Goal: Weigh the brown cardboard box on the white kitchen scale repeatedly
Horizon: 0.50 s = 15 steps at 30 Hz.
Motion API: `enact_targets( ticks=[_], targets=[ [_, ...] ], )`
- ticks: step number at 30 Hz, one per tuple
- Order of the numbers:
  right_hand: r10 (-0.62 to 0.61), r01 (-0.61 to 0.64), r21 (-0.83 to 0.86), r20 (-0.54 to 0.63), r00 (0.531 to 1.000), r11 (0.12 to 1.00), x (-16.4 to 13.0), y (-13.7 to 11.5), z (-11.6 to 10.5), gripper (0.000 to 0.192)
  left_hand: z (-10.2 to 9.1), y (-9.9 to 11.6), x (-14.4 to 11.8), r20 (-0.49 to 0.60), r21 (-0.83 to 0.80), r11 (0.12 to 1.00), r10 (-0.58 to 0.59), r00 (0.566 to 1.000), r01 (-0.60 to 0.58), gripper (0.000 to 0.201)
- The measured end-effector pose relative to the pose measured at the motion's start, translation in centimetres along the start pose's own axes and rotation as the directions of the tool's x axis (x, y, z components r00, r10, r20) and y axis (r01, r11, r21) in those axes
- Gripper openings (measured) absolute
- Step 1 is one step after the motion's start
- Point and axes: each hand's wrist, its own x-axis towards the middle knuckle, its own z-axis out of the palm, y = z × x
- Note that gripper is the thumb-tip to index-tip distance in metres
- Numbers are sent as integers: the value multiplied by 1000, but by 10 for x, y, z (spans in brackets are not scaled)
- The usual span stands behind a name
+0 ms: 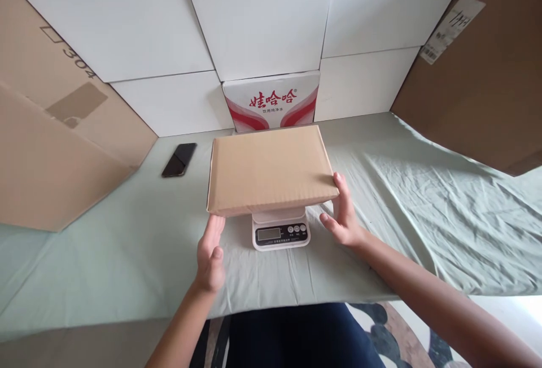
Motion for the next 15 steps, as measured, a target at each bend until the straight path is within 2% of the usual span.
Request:
enact_targets(
  ticks=[4, 15],
  targets=[
    [31, -31, -3, 10, 999, 1000, -5, 1, 0, 78, -4, -7, -9, -21, 34, 999, -39, 999, 39, 89],
    [80, -80, 14, -5, 997, 997, -1, 3, -4, 73, -3, -9, -4, 4, 28, 995, -94, 996, 94, 84]
  ],
)
